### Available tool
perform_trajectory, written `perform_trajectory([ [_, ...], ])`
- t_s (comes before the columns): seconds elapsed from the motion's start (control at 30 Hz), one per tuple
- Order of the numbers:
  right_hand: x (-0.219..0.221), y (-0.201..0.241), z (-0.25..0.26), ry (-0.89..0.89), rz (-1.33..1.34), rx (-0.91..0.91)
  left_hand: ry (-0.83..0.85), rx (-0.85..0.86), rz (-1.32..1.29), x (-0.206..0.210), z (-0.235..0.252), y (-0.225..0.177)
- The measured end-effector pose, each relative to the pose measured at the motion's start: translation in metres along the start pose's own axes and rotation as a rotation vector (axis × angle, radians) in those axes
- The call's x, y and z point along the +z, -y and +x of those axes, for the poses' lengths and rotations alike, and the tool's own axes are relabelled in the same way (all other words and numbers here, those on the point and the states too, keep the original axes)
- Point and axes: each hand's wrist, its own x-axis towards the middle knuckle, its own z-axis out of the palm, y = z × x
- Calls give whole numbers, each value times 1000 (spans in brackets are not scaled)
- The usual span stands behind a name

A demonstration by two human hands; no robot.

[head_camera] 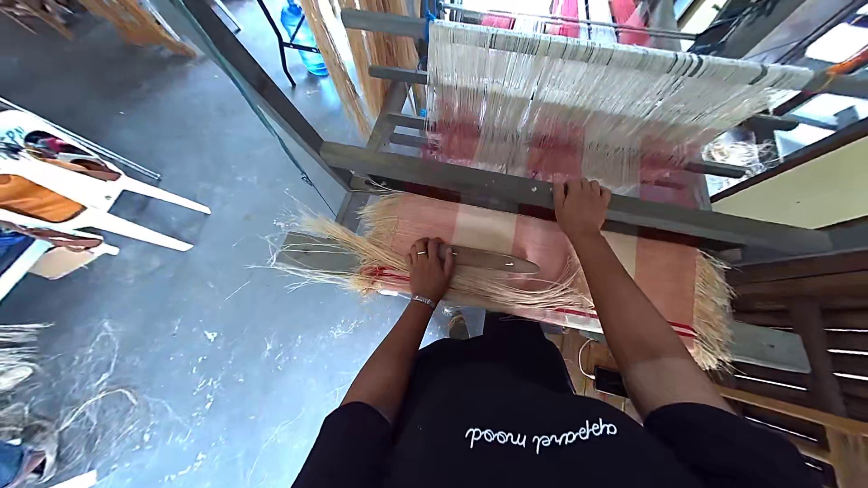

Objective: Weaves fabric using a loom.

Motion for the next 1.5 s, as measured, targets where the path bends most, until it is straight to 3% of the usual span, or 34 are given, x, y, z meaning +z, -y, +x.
perform_trajectory([
  [0.17, -9, 2, -25, 56, 32, -18, 21, -12, 14, -3, -2, 0],
  [0.33, -17, 5, -22, 128, 33, 13, 2, -3, 40, 0, -1, 1],
  [0.67, -19, -14, -17, 213, 85, -103, 13, -34, 9, 1, 1, 1],
  [0.97, -11, -16, -22, 139, 101, -113, 26, -55, 3, 2, 2, 0],
  [1.13, -1, -19, -25, -9, 84, -157, 6, -65, 22, 5, 0, 2],
  [1.3, 5, -23, -6, -46, 107, -170, 17, -58, 39, 5, 2, 1],
  [1.5, 5, -28, 50, 72, 160, -126, -32, -38, 44, 6, 2, 0],
])
